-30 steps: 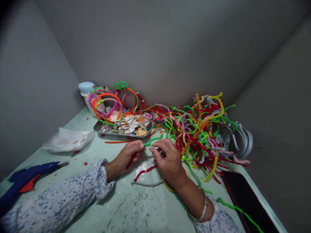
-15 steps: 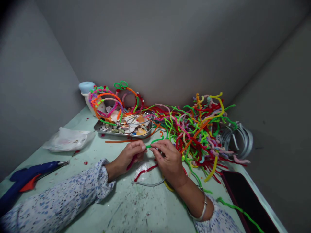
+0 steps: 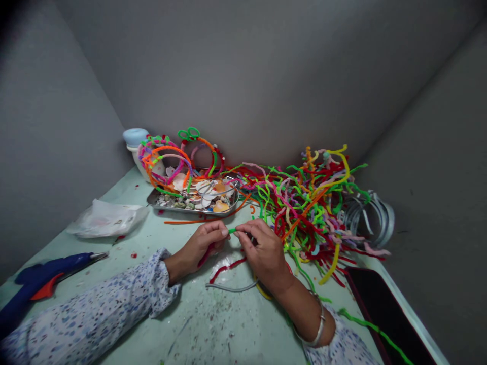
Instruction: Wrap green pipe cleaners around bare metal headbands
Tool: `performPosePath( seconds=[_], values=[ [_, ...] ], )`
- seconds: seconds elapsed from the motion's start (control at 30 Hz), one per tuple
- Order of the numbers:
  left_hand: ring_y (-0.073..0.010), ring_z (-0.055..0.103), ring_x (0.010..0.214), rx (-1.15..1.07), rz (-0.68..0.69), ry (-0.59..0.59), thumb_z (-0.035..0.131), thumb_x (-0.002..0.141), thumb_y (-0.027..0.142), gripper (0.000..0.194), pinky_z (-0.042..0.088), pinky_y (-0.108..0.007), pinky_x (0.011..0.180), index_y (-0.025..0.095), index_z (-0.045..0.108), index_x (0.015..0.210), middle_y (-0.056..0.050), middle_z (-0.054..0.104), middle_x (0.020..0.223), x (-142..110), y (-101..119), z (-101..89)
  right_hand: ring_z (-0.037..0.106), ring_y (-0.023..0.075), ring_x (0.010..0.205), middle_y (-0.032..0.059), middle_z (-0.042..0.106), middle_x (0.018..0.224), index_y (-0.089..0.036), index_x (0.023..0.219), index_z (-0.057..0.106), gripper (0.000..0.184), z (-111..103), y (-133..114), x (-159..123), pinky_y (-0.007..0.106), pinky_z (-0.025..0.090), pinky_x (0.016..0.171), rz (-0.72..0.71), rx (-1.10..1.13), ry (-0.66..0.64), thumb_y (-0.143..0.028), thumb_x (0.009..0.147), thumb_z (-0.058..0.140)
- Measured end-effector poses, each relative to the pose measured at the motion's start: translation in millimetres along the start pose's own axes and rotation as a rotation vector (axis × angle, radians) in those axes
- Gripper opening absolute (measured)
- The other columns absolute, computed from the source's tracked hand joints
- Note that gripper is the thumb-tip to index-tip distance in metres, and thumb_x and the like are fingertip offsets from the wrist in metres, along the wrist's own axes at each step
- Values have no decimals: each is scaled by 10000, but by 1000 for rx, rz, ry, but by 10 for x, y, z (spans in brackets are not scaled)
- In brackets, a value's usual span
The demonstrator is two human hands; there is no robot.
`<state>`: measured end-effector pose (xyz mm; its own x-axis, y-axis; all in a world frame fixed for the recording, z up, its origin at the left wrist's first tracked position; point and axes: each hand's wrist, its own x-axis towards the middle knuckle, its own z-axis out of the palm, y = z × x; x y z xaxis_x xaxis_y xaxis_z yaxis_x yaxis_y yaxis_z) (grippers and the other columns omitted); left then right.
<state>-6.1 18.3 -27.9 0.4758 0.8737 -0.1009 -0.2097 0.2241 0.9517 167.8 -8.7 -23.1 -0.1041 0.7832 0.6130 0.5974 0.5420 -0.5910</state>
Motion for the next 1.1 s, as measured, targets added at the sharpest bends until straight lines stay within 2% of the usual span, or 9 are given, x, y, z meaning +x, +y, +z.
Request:
performPosePath(
  seconds=[0.37,0.57,1.1],
  values=[
    [-69,260,455,12,4,-23,636,780,316,213,166,-240,445,171,508,688,72,372,509,-15,-3,3,592,164,810,25,617,860,-200,899,625,94,-44,-35,29,277,462,738,154,63,-147,-242,906,540],
    [-68,279,450,4,-5,-2,623,776,314,201,179,-231,437,173,509,691,69,386,514,-10,13,10,589,176,844,38,616,895,-206,974,634,162,-25,-26,-2,292,461,755,177,108,-131,-243,931,482],
    [-67,266,444,-16,0,-22,625,783,294,195,166,-237,435,172,505,688,71,378,506,-8,6,6,583,177,810,36,605,855,-194,960,644,177,-32,-67,9,301,456,745,204,99,-130,-275,931,489]
  ],
)
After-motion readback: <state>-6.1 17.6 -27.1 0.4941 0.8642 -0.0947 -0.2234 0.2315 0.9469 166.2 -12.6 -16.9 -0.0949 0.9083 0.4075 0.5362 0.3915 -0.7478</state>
